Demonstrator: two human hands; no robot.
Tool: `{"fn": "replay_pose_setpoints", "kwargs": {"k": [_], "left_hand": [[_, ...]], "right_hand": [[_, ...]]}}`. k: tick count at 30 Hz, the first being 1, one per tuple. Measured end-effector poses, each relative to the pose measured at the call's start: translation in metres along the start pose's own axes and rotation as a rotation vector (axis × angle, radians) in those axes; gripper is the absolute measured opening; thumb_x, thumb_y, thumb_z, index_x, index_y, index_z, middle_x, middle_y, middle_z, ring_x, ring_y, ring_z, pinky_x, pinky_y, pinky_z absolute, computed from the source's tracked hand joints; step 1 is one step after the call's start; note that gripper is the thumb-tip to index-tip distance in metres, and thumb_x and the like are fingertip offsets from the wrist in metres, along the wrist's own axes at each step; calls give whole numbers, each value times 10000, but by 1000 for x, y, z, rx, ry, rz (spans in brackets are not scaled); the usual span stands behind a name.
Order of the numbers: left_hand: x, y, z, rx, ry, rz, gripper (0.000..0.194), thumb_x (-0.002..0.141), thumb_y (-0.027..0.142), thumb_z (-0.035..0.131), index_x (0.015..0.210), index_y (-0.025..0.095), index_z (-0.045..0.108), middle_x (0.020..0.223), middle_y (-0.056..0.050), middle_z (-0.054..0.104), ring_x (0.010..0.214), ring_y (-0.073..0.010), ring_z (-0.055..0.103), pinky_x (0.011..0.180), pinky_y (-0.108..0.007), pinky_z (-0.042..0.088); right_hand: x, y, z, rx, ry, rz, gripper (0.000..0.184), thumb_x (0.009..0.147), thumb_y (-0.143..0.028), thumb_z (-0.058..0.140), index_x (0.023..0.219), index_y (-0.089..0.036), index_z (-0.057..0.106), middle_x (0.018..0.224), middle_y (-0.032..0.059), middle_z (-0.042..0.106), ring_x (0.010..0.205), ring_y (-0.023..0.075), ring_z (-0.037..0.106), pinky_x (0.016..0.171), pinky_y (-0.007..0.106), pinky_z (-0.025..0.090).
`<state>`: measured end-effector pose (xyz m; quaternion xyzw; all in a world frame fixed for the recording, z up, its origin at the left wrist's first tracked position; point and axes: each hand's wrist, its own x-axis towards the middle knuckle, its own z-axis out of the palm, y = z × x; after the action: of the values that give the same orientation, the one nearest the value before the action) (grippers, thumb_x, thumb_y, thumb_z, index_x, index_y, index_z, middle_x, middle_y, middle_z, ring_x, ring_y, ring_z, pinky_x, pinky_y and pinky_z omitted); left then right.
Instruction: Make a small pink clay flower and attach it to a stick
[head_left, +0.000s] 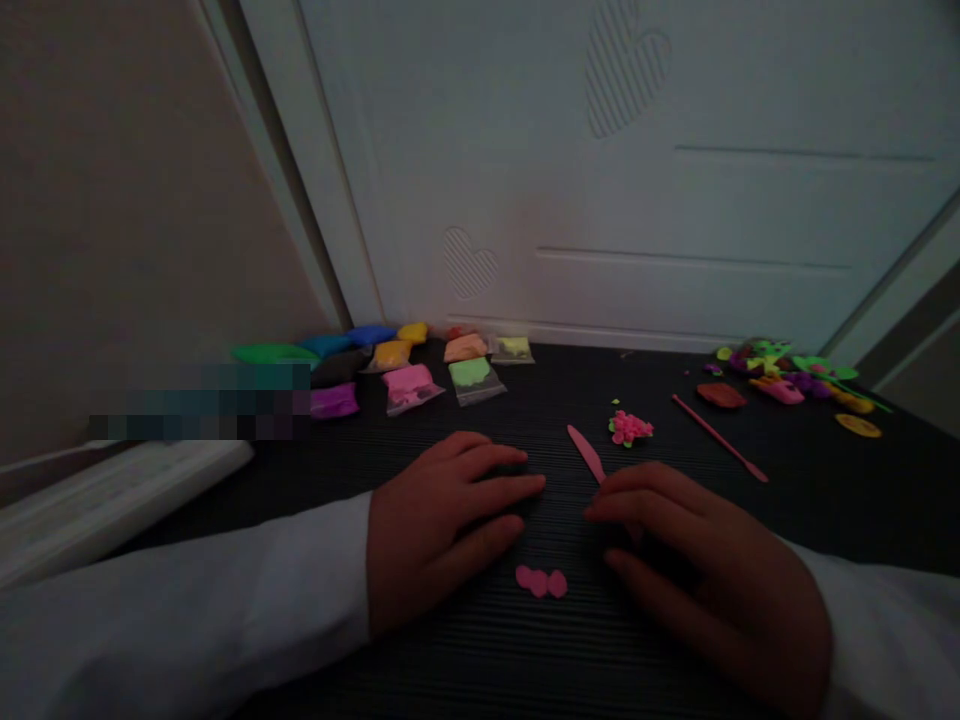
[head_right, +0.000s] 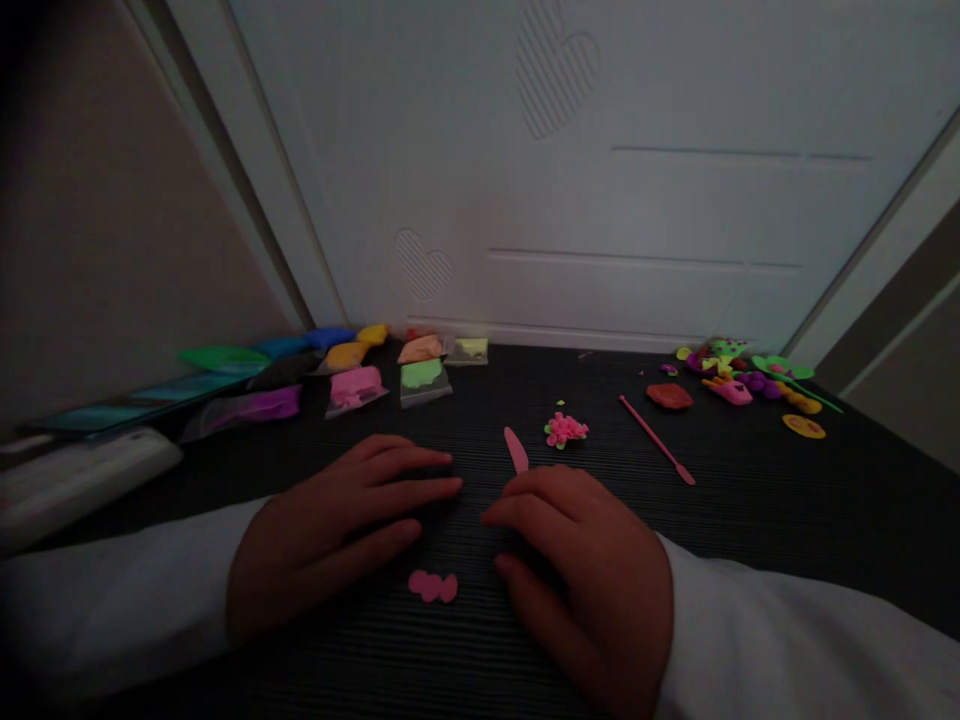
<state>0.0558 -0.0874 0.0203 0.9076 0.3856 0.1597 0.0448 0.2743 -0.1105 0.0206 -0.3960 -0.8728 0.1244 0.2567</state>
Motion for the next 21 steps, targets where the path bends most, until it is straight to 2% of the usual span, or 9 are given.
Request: {"fn": "replay_pose_setpoints", "kwargs": {"k": [5, 10, 15, 21], "left_hand": [[4, -7, -4, -215, 81, -23, 298, 750, 179, 443, 1038, 226, 504, 1015, -21, 509, 956, -147, 424, 822, -316, 363], [9, -11, -10, -467, 77, -193, 181, 693, 197, 542, 867, 190, 593, 861, 1, 574, 810, -114, 524, 734, -248, 414], [12, -7, -15, -533, 68, -350, 117, 666, 222, 562, 751, 180, 630, 774, 10, 603, 724, -117, 552, 672, -231, 418], [11, -5, -15, -563, 91, -361, 107, 651, 201, 577, 728, 172, 645, 750, 6, 607, 709, -114, 557, 671, -217, 420]], "right_hand": [[-1, 0, 0, 4, 6, 2, 244, 691, -105, 477, 914, -196, 513, 953, 42, 506, 877, 147, 469, 759, 292, 419], [-1, 0, 0, 8, -1, 14, 250, 692, -101, 479, 917, -204, 510, 956, 32, 502, 882, 140, 462, 765, 283, 413], [-1, 0, 1, 4, -8, 18, 236, 700, -113, 476, 913, -211, 506, 955, 19, 496, 886, 129, 454, 763, 269, 409], [-1, 0, 0, 9, -17, 16, 228, 704, -111, 471, 906, -211, 509, 959, 20, 495, 882, 129, 455, 760, 263, 406]]}}
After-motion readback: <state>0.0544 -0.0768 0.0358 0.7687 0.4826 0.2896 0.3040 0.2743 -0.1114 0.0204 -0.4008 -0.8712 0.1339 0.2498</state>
